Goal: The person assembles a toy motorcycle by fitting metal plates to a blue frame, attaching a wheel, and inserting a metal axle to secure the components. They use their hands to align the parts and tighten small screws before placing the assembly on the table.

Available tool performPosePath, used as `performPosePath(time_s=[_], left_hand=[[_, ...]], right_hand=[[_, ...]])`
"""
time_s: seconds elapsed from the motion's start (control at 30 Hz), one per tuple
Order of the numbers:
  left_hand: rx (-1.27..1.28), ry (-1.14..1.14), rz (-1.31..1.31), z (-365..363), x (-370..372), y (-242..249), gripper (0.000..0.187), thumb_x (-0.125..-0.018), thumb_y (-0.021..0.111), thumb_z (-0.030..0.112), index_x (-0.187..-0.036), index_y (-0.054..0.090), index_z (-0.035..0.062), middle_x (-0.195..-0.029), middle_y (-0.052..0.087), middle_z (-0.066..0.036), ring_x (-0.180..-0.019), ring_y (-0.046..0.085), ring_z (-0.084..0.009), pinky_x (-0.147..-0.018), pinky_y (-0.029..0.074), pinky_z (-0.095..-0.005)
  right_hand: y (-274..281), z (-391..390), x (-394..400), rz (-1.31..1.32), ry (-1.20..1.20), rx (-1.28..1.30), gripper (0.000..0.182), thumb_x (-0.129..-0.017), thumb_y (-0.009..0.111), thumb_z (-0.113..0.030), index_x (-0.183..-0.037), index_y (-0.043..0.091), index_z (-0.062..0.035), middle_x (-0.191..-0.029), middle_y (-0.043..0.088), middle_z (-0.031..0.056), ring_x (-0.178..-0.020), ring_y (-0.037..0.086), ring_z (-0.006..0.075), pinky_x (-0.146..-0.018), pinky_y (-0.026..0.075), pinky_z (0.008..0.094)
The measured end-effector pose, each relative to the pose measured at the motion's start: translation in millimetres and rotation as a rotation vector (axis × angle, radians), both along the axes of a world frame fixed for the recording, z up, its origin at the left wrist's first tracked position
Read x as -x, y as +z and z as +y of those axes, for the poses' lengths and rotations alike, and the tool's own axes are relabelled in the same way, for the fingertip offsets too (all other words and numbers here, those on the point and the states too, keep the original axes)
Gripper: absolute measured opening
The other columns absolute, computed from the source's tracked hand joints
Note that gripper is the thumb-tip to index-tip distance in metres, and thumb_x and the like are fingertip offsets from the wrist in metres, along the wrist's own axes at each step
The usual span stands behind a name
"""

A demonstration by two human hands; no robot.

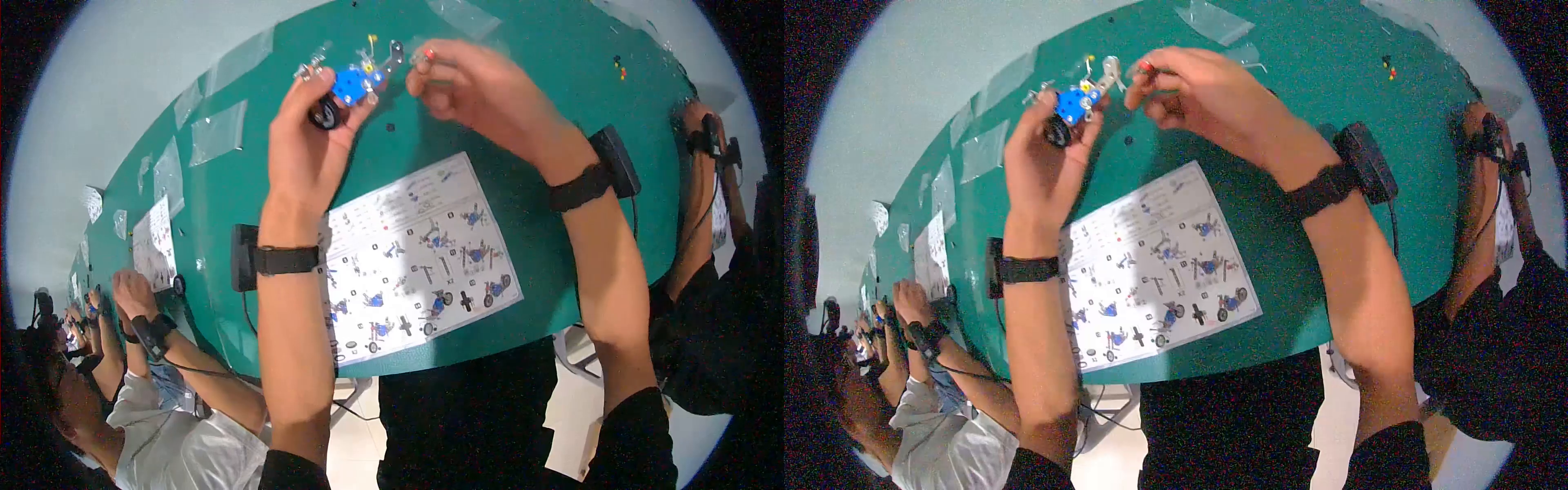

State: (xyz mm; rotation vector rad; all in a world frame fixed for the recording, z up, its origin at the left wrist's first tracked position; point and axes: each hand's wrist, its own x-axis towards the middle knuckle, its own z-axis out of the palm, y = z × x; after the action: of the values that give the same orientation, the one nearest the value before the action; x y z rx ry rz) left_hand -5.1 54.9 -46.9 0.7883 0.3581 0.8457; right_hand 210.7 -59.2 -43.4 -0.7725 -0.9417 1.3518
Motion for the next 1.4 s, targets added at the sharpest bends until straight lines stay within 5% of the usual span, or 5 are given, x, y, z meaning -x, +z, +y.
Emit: performPosePath(time_s=[0.23,0.43,1.13,1.2,1.4], left_hand=[[-0.258,0.046,0.074,-19.8,-5.5,6.4,0.008,-0.1,0.071,0.01,-0.103,0.064,0.0064,-0.1,0.067,-0.004,-0.098,0.067,-0.0158,-0.104,0.059,-0.0429],[-0.212,0.024,0.08,-12.4,-2.0,4.5,0.006,-0.102,0.069,0.01,-0.104,0.063,0.0075,-0.101,0.066,-0.002,-0.098,0.066,-0.0134,-0.105,0.059,-0.0405],[-0.119,-0.013,0.051,-9.6,-3.0,9.4,0.01,-0.101,0.068,0.003,-0.106,0.06,0.0069,-0.1,0.064,-0.002,-0.093,0.069,-0.0141,-0.097,0.063,-0.0355],[-0.195,-0.057,0.07,-4.5,-0.9,3.4,0.014,-0.101,0.072,0.007,-0.112,0.062,0.0094,-0.117,0.066,-0.004,-0.108,0.068,-0.0161,-0.104,0.06,-0.0399],[-0.3,0.098,0.136,-10.3,-8.3,6.4,0.024,-0.092,0.078,-0.008,-0.105,0.062,0.0057,-0.105,0.07,-0.003,-0.099,0.069,-0.0114,-0.088,0.059,-0.028]], right_hand=[[-4.6,2.3,0.0,-0.034,-0.075,0.039,0.029,-0.109,0.056,-0.033,-0.103,0.064,-0.0058,-0.099,0.071,0.009,-0.081,0.059,0.0133,-0.077,0.051,0.0277],[-6.4,4.9,5.2,-0.049,-0.056,0.054,0.032,-0.112,0.055,-0.039,-0.092,0.058,-0.0134,-0.092,0.059,-0.0012,-0.078,0.048,0.0092,-0.074,0.043,0.0241],[16.7,-4.0,11.4,-0.259,-0.177,0.122,0.029,-0.113,0.058,-0.036,-0.104,0.064,-0.0095,-0.091,0.064,0.0004,-0.077,0.052,0.0093,-0.068,0.043,0.0243],[17.4,-3.3,7.9,-0.254,-0.203,0.138,0.027,-0.113,0.058,-0.035,-0.106,0.065,-0.009,-0.091,0.065,0.0011,-0.077,0.052,0.0092,-0.068,0.043,0.0245],[26.5,-7.9,1.7,-0.285,-0.313,0.126,0.022,-0.111,0.06,-0.029,-0.108,0.068,-0.008,-0.095,0.069,0.0027,-0.077,0.055,0.0092,-0.069,0.046,0.0248]])
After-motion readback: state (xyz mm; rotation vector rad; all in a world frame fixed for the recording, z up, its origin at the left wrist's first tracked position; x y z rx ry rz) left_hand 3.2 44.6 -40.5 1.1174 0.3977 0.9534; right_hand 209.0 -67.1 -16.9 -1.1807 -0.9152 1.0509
